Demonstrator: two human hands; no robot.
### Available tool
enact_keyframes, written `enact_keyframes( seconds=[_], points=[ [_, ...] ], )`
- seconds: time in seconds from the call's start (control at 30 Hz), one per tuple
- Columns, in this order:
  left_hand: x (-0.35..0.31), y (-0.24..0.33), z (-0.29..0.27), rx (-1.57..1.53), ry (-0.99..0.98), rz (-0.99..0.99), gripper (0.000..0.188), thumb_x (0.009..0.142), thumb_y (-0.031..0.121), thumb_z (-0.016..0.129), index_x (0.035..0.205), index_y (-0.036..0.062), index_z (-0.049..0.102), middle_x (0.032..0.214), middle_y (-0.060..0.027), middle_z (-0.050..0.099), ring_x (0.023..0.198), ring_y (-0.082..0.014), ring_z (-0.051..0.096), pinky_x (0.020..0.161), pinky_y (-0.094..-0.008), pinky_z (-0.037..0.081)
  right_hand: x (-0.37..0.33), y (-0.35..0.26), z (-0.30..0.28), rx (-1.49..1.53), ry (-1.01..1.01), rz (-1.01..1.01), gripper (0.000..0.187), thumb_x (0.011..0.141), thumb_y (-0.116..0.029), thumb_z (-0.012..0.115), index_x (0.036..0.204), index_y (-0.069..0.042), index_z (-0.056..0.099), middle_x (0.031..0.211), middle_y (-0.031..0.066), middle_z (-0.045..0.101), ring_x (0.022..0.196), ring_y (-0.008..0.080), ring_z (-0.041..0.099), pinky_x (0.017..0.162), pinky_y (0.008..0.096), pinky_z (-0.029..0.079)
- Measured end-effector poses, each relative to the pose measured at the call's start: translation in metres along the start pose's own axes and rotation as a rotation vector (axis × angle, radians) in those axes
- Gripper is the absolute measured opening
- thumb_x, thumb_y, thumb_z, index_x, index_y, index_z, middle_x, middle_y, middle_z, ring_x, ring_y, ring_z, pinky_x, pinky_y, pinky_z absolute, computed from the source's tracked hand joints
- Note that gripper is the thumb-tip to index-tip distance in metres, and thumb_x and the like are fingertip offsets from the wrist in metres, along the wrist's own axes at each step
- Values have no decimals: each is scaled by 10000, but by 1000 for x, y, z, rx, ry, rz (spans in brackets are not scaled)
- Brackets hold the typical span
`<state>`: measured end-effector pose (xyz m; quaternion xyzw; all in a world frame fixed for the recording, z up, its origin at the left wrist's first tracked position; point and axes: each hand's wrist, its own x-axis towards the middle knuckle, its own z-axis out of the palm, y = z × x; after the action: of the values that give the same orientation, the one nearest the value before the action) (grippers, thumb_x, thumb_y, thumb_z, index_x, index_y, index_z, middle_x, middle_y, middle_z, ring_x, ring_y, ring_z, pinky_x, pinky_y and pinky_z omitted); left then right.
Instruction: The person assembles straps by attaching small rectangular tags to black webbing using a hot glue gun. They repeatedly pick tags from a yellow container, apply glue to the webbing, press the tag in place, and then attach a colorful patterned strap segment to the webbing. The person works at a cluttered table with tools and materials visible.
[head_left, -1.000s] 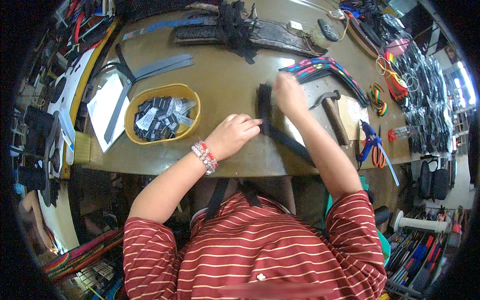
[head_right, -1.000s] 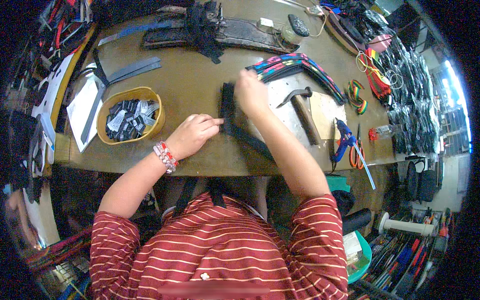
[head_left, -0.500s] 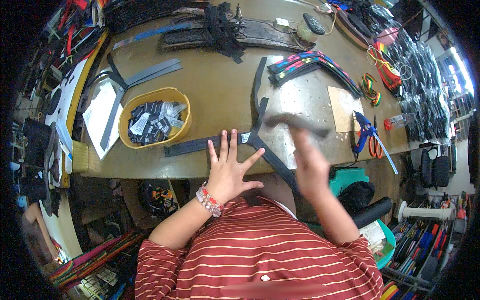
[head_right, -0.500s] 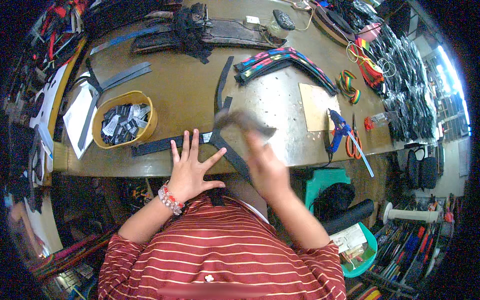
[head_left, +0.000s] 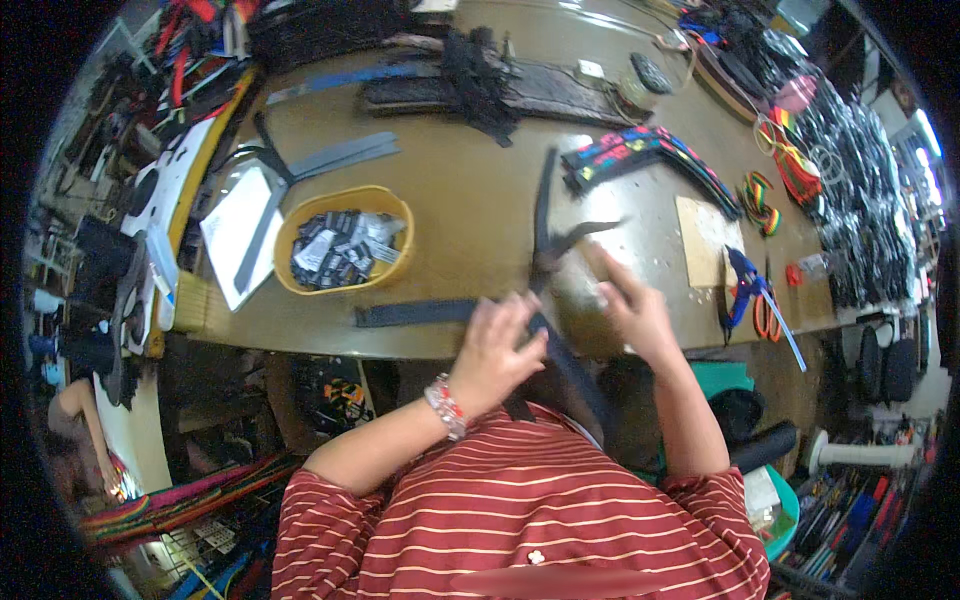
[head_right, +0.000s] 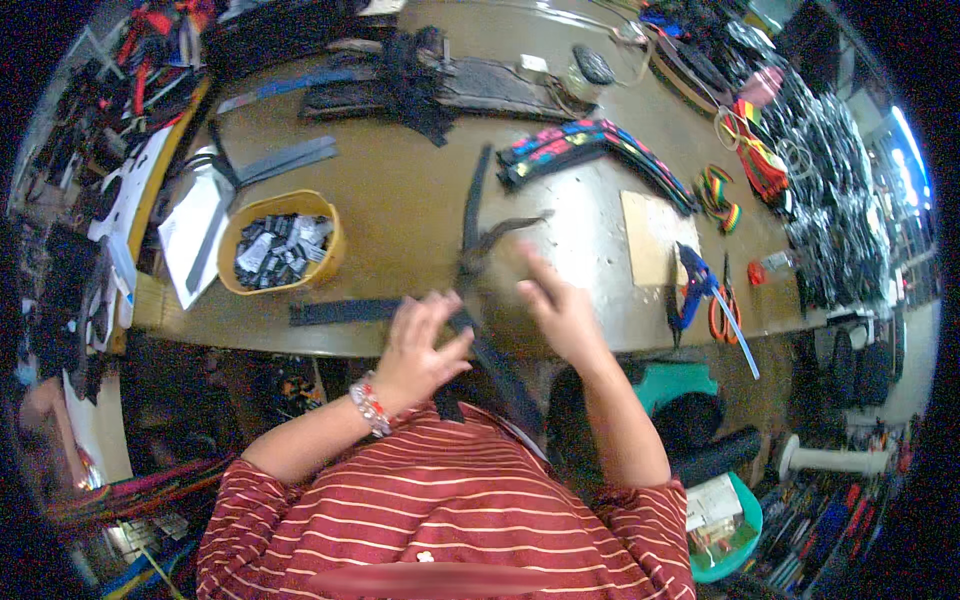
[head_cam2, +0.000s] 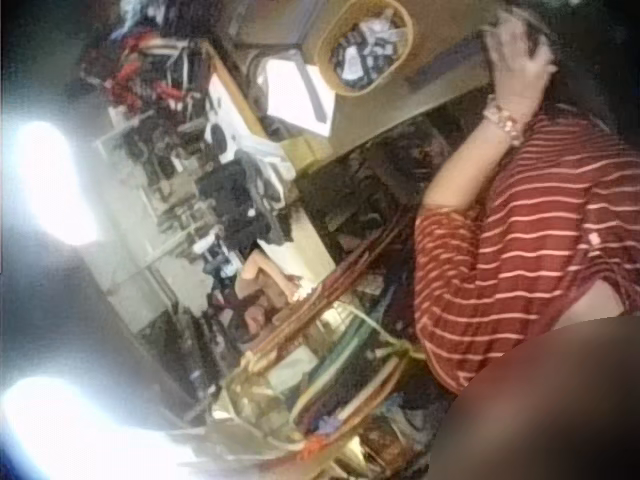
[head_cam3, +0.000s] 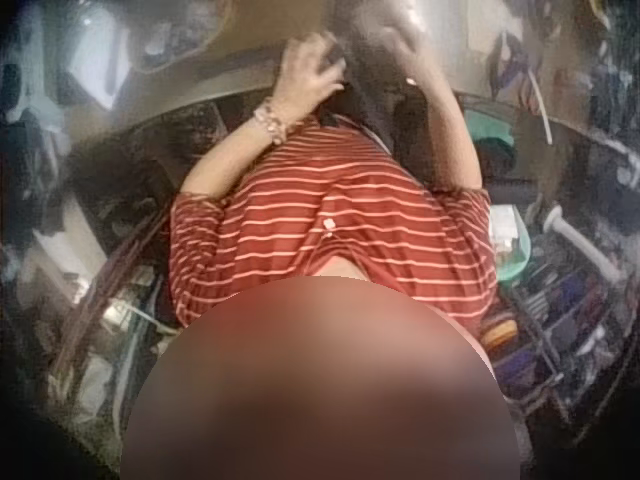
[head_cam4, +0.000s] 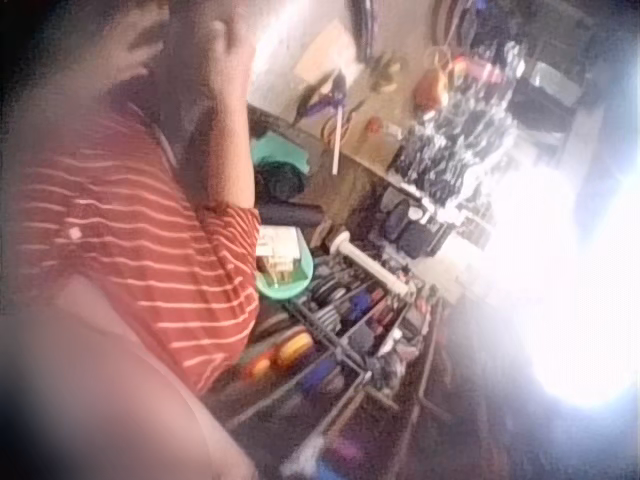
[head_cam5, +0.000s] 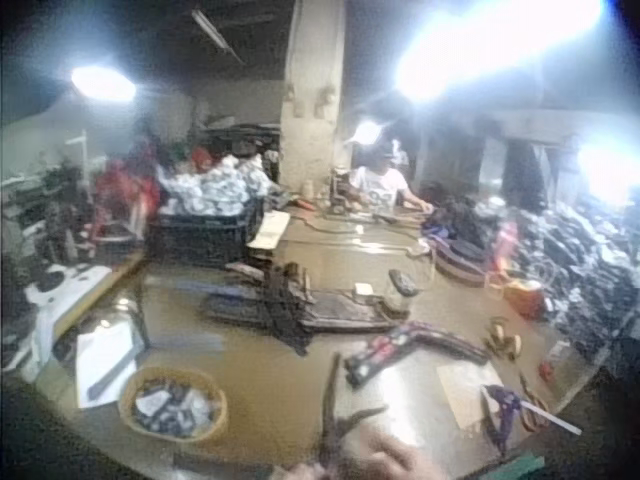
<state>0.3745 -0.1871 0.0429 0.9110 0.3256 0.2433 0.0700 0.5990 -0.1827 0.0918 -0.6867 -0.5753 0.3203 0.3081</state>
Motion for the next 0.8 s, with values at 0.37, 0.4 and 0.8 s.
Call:
enact_keyframes(
  seconds=[0.37, 0.4, 0.8],
  points=[
    [118, -204, -114, -1434, 686, -406, 217, 897, 208, 631, 889, -8, 641, 881, -101, 684, 807, -184, 659, 798, -302, 519, 35, 110, -41, -869, 714, -102, 631, 788, -143, 688, 1342, -362, 482, 801, 89, 534, 721, 274, 555, 652, 417, 466],
    [100, -237, -120, -1497, 847, -504, 204, 919, 127, 580, 994, -62, 600, 1034, -159, 643, 948, -234, 636, 915, -329, 515, 35, 110, -40, -858, 704, -94, 632, 789, -141, 686, 1343, -362, 480, 804, 88, 534, 721, 273, 554, 652, 417, 466],
    [105, -259, -157, -1858, 861, -355, 301, 880, 64, 586, 1119, -98, 501, 1113, -220, 564, 1037, -266, 588, 929, -332, 504, 37, 103, -38, -867, 692, -108, 656, 777, -113, 691, 1345, -362, 478, 823, 67, 527, 753, 255, 548, 679, 397, 463]
  ],
)
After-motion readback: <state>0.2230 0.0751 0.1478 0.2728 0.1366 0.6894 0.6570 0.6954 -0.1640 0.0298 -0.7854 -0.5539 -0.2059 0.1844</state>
